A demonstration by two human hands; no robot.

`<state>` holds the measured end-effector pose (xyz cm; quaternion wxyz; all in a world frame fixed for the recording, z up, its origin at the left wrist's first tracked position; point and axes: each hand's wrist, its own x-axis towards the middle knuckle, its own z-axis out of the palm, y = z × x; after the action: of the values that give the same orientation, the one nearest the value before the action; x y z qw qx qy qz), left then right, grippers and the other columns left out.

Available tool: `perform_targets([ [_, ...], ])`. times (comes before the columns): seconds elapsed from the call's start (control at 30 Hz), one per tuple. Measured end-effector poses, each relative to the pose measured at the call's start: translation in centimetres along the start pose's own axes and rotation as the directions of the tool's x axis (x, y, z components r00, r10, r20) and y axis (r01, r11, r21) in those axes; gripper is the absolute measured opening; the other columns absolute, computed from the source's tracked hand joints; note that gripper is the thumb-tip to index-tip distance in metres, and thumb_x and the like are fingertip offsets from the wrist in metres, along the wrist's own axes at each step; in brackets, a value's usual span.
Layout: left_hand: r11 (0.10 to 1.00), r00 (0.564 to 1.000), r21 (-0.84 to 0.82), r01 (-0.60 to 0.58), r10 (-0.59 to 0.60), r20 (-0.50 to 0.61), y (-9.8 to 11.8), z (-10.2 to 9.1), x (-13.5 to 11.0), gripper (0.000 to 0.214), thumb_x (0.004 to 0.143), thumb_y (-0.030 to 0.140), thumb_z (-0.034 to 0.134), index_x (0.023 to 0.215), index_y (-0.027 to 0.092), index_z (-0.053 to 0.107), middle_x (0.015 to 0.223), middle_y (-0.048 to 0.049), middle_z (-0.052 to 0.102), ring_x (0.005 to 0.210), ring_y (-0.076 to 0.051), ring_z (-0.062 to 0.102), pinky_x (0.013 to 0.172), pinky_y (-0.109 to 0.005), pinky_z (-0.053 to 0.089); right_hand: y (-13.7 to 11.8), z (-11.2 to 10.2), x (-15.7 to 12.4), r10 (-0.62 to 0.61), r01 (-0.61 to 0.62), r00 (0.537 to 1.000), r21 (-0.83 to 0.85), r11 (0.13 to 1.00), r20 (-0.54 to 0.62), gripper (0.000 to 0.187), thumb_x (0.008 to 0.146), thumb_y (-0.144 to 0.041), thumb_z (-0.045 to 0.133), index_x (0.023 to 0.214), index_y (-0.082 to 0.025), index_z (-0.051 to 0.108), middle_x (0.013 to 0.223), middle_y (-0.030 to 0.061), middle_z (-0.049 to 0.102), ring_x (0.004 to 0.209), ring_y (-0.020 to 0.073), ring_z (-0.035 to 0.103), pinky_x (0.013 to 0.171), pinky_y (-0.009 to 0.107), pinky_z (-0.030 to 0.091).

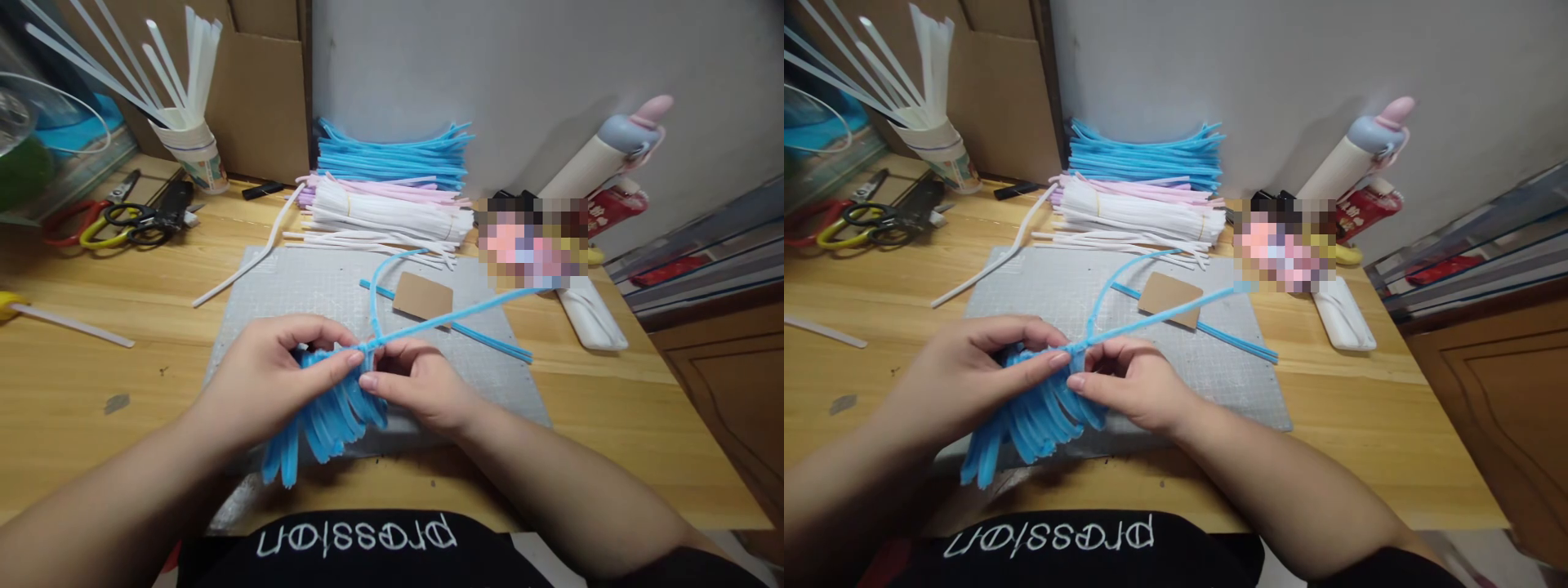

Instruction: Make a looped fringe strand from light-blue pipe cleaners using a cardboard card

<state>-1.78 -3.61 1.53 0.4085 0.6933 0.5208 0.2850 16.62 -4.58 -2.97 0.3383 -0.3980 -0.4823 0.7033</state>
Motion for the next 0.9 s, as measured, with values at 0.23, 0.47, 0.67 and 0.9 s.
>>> perform_targets([
  [0.23, 0.985, 0.989, -0.109, 0.133, -0.124, 0.080, -0.4, -0.2, 0.2, 0.020, 0.073, 0.039, 0.068, 0.075, 0.020, 0.073, 0.067, -0.0009, 0.070, 0.060, -0.015, 0.063, 0.051, -0.021, 0.049, -0.1, 0.0, 0.1, 0.058, -0.068, 0.997, 0.241, 0.968, 0.051, 0.020, 0.067, -0.027, 0.076, 0.074, -0.016, 0.061, 0.067, -0.0028, 0.057, 0.058, 0.0073, 0.049, 0.056, 0.022, 0.040],
  [0.47, 0.909, 0.963, -0.327, 0.259, -0.217, 0.161, -0.3, 0.0, 0.2, 0.017, 0.070, 0.036, 0.071, 0.071, 0.018, 0.070, 0.061, -0.0008, 0.067, 0.052, -0.013, 0.059, 0.045, -0.020, 0.048, -0.4, -0.2, 0.0, 0.141, -0.190, 0.977, 0.357, 0.914, 0.159, 0.019, 0.068, -0.027, 0.075, 0.076, -0.015, 0.063, 0.064, -0.0023, 0.058, 0.054, 0.0070, 0.050, 0.051, 0.020, 0.038],
  [0.67, 0.855, 0.954, -0.424, 0.298, -0.246, 0.174, -0.4, -0.3, 0.2, 0.015, 0.071, 0.033, 0.071, 0.070, 0.018, 0.069, 0.058, 0.0004, 0.066, 0.049, -0.011, 0.058, 0.044, -0.020, 0.048, -0.1, -0.4, 0.1, 0.165, -0.208, 0.968, 0.233, 0.950, 0.190, 0.022, 0.069, -0.033, 0.072, 0.072, -0.015, 0.061, 0.061, -0.0036, 0.054, 0.056, 0.0085, 0.047, 0.056, 0.023, 0.038],
  [0.9, 0.938, 0.957, -0.276, 0.207, -0.253, -0.140, 0.0, -1.9, 0.3, 0.017, 0.068, 0.032, 0.075, 0.074, 0.017, 0.069, 0.060, 0.0037, 0.065, 0.050, -0.008, 0.054, 0.043, -0.016, 0.045, 0.1, -0.8, 0.7, 0.003, -0.012, 0.989, 0.067, 0.998, 0.145, 0.016, 0.075, -0.029, 0.065, 0.067, -0.016, 0.061, 0.071, -0.0011, 0.056, 0.070, 0.0107, 0.048, 0.069, 0.027, 0.037],
])
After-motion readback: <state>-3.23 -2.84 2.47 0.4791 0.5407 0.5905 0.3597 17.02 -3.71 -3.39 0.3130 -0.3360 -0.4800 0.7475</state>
